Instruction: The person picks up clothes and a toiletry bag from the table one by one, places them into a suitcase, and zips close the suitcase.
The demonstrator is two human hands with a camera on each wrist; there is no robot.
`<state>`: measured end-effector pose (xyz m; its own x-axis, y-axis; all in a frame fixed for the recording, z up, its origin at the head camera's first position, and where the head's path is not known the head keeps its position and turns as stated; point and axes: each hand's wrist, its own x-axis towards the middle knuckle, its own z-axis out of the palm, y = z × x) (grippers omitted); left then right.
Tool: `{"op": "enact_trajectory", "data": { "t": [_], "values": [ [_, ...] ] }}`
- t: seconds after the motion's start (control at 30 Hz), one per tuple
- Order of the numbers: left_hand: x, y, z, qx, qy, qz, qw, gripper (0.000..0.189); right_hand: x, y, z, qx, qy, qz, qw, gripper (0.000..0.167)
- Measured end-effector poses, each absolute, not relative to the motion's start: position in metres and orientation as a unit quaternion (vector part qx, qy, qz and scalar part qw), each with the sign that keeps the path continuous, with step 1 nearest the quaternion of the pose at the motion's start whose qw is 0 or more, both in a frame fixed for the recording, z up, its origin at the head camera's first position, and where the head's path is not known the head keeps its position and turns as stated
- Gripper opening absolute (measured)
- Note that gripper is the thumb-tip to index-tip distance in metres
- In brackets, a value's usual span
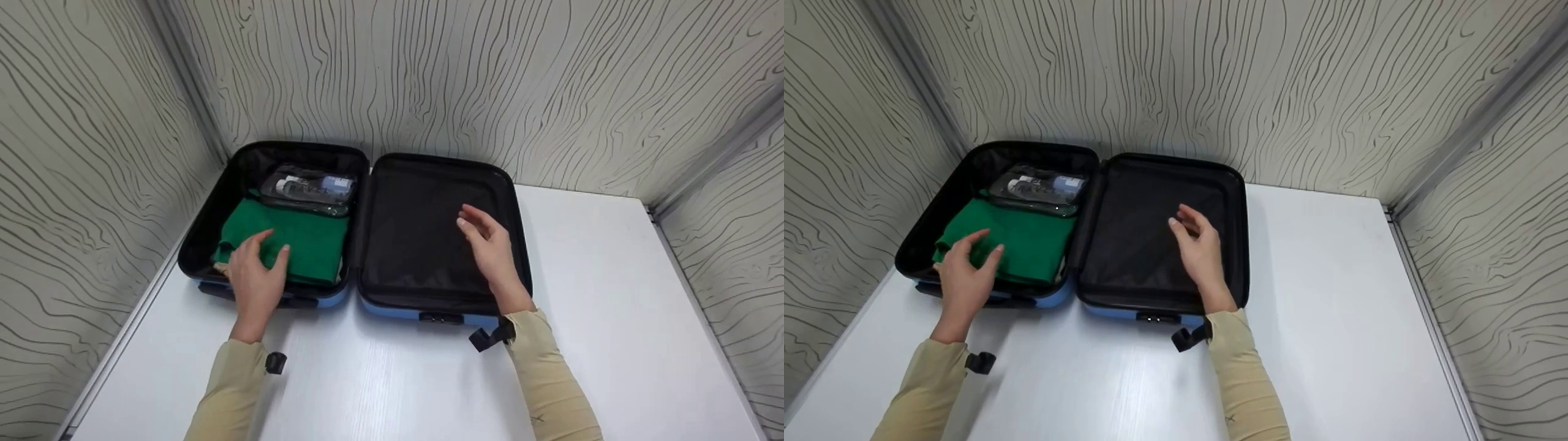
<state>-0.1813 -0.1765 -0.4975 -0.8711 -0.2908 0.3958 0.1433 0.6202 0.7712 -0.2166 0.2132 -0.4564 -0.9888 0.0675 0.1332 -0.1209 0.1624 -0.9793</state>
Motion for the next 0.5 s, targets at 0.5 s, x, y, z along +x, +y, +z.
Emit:
{"op": "enact_trajectory", "data": {
  "t": [0.5],
  "values": [
    [-0.169,-0.188,-0.536,0.218,-0.840,-0.412,0.278,0.118,-0.198,0.251,-0.467,-0.043,-0.817,0.567,0.094,0.047]
  ]
}}
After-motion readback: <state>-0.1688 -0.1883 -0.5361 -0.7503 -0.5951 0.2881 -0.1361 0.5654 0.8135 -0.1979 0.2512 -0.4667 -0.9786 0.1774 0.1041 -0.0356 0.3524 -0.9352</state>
